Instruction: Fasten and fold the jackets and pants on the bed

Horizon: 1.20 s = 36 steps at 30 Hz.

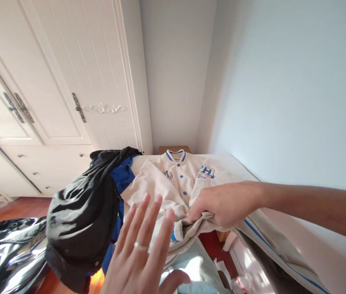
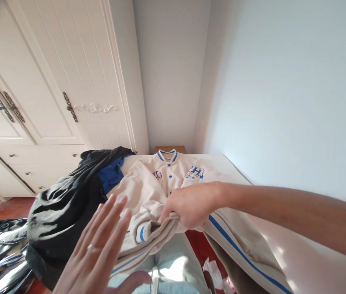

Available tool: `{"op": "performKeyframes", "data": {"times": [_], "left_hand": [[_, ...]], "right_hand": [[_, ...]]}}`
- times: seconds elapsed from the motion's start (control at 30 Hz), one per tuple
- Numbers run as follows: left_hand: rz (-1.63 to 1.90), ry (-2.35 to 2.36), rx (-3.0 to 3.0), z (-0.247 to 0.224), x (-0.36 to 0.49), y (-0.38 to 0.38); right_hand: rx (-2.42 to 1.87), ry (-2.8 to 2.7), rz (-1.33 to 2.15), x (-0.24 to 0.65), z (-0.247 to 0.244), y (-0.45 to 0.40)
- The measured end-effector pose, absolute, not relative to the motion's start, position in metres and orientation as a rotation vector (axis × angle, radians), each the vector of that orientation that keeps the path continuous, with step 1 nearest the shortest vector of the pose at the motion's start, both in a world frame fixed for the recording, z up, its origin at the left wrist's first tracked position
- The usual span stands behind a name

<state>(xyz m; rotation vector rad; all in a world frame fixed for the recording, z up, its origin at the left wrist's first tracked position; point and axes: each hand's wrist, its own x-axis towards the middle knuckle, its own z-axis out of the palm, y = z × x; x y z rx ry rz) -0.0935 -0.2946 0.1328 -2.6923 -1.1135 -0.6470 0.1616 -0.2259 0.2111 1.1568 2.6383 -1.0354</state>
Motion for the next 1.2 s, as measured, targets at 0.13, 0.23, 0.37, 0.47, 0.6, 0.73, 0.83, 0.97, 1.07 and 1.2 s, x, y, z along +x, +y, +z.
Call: {"op": "performKeyframes", "data": {"times": [0.13, 0.23, 0.37, 0.47, 0.6, 0.73, 0.83, 0.97, 1.07, 1.2], "left_hand": [[-0.281, -1.160, -2.868, 0.142, -0.061, -0.256], [-0.048, -1.338, -3.026, 0.151, -0.051, -0.242], [-0.034, -1.445, -3.072, 0.164, -0.050, -0.232], [-0.023, -1.479, -3.083, 0.173, -0.046, -0.227], [0.094, -1.437, -3.090, 0.180, -0.032, -0.228], [0.164, -1.380, -3.016, 0.171, -0.017, -0.237], [0.229, -1.371, -2.974, 0.158, -0.011, -0.241], [0.264, -1.369, -3.034, 0.148, -0.005, -0.238], [0.244, -1.325, -3.101, 0.147, -0.002, -0.231], [0.203, -1.234, -3.178, 0.148, 0.000, -0.225]], "right_hand": [[1.090, 2.521, -0.881, 0.152, 0.223, -0.211], [1.109, 2.476, -0.939, 0.154, 0.224, -0.205], [1.160, 2.462, -1.073, 0.165, 0.216, -0.205], [1.198, 2.472, -1.106, 0.172, 0.210, -0.211], [1.180, 2.518, -1.179, 0.179, 0.203, -0.219], [1.226, 2.515, -1.194, 0.181, 0.194, -0.223], [1.299, 2.526, -1.202, 0.183, 0.185, -0.228], [1.420, 2.616, -1.269, 0.189, 0.168, -0.235], [1.599, 2.628, -1.300, 0.194, 0.153, -0.241], [1.799, 2.555, -1.508, 0.200, 0.135, -0.254]]}}
